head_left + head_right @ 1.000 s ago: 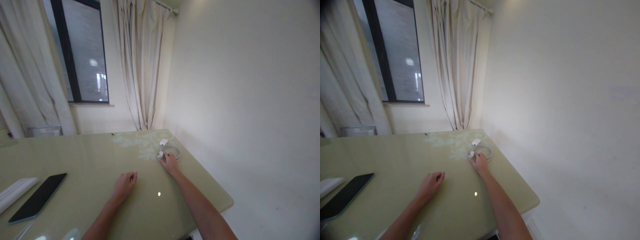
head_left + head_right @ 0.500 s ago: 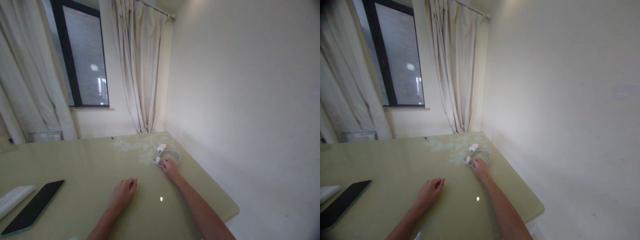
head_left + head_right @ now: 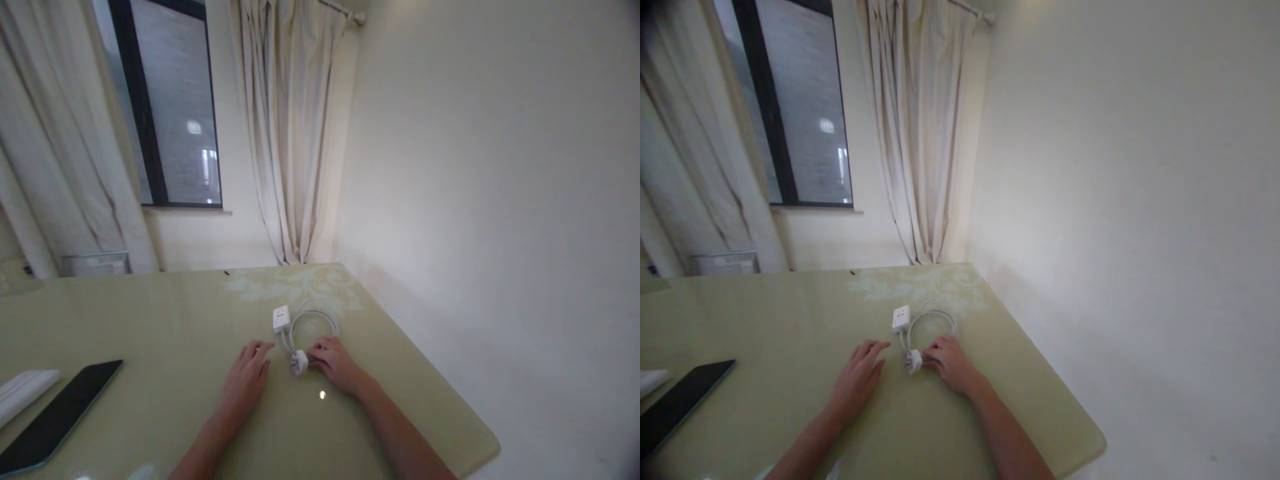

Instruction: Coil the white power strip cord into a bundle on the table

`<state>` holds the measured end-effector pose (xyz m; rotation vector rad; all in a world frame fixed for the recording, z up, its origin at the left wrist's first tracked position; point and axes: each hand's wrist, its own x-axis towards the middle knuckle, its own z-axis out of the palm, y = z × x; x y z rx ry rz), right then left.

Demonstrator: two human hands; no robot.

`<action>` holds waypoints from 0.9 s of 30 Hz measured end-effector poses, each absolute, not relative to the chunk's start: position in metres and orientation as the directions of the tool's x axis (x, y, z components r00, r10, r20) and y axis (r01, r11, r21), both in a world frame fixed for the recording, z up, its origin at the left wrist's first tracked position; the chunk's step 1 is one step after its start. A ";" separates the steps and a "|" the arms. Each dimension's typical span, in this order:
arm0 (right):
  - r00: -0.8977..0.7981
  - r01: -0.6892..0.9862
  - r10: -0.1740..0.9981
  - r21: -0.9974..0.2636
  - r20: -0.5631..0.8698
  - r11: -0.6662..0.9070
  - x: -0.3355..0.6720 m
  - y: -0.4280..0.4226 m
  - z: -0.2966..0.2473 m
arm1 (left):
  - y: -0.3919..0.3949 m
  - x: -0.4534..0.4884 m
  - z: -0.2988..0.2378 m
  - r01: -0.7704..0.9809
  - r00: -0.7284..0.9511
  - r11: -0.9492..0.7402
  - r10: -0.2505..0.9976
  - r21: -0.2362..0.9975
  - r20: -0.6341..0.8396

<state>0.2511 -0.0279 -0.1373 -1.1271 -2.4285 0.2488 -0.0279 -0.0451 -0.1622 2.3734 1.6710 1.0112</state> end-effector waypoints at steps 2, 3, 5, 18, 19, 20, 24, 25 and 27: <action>-0.621 0.621 0.718 -0.361 0.314 0.695 0.246 -0.035 -0.136 | -0.042 -0.036 -0.166 0.843 0.290 -0.474 0.800 0.255 0.526; -0.638 0.599 0.703 -0.371 0.314 0.709 0.243 -0.037 -0.135 | -0.041 -0.040 -0.168 0.841 0.355 -0.511 0.769 0.177 0.532; -0.645 0.573 0.693 -0.395 0.324 0.718 0.237 -0.041 -0.136 | -0.039 -0.046 -0.170 0.805 0.482 -0.590 0.711 0.062 0.512; 0.077 0.260 0.828 -0.813 0.556 0.522 0.233 -0.027 -0.123 | -0.048 -0.025 -0.123 0.760 0.310 -0.524 0.813 0.385 0.494; 0.121 0.235 0.822 -0.820 0.557 0.521 0.228 -0.028 -0.114 | -0.046 -0.021 -0.110 0.735 0.203 -0.469 0.841 0.490 0.501; 0.142 0.203 0.820 -0.827 0.555 0.525 0.221 -0.029 -0.103 | -0.043 -0.016 -0.095 0.686 0.098 -0.421 0.861 0.593 0.499; -0.021 0.018 0.861 -0.861 0.508 0.508 0.172 -0.025 -0.048 | -0.030 0.008 -0.037 0.374 -0.126 -0.388 0.879 0.842 0.461; -0.058 0.003 0.873 -0.874 0.484 0.485 0.159 -0.022 -0.036 | -0.027 0.014 -0.027 0.291 -0.151 -0.401 0.877 0.869 0.455; -0.124 -0.059 0.882 -0.891 0.454 0.450 0.137 -0.014 -0.018 | -0.024 0.024 -0.013 0.105 -0.207 -0.407 0.883 0.907 0.421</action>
